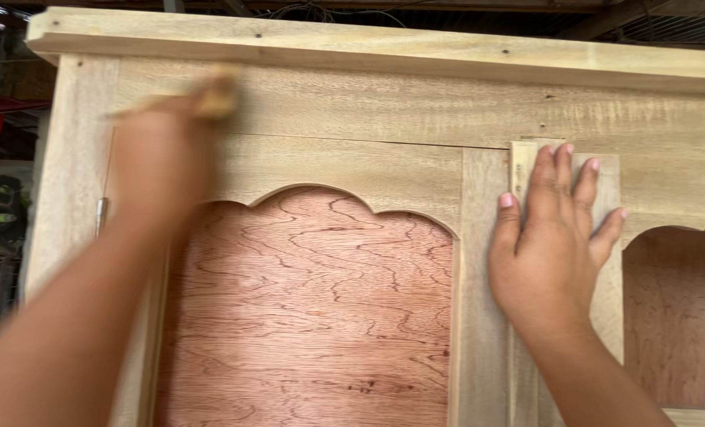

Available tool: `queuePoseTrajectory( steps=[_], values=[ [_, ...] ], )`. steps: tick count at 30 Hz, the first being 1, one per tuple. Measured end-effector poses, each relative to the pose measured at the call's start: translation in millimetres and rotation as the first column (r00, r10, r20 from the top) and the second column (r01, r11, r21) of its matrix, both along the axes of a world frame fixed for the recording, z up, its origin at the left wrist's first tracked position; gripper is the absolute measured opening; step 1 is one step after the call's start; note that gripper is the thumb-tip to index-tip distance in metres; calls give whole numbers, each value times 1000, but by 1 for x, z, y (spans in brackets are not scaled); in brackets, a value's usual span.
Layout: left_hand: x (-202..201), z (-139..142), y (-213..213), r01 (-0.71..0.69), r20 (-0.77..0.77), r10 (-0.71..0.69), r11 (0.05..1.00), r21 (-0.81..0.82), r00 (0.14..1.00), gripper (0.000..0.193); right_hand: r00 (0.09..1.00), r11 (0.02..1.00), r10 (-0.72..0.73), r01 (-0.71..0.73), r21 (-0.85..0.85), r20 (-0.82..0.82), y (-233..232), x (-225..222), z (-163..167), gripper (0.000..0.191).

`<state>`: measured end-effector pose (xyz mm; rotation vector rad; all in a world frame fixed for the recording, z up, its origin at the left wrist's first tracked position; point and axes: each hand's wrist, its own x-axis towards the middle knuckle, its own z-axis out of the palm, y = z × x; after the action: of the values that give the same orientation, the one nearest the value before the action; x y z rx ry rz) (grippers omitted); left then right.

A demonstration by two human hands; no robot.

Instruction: The person sands a wooden cabinet with sandpaper, rubbing the door panels, frame edges, top rail, and side surfaces by hand. They work around the cabinet, sanding the arched door panels, the top edge, the side panel, and the trim around the door opening, then sand the lower drawer area.

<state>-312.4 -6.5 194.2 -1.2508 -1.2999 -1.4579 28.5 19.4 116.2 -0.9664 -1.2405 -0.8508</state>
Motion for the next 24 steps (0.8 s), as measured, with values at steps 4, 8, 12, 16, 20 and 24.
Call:
queuePoseTrajectory(
  steps=[4, 8, 12, 16, 20, 24],
  values=[
    [-21, 1, 27, -67, 3, 72, 914, 401, 997, 30, 1000, 1000, 14, -14, 17, 1, 1, 0, 0, 63],
    [108, 17, 45, 198, -104, -185, 972, 127, 977, 42, 1000, 1000, 3, -3, 24, 2, 3, 2, 0, 63],
    [233, 11, 50, 292, -494, -158, 934, 206, 855, 20, 1000, 1000, -5, 5, 14, -5, 2, 3, 0, 64],
    [223, 15, 57, 311, -645, -108, 927, 210, 757, 28, 1000, 1000, -24, 24, 1, 1, 1, 3, -1, 62],
    [88, 14, 30, 233, -366, -190, 969, 77, 911, 29, 1000, 1000, -8, 8, 17, 7, 2, 2, -2, 63],
    [-11, -2, 2, -89, -108, 110, 978, 186, 988, 35, 1000, 999, -7, 7, 34, 11, 4, 1, -2, 63]
  ],
)
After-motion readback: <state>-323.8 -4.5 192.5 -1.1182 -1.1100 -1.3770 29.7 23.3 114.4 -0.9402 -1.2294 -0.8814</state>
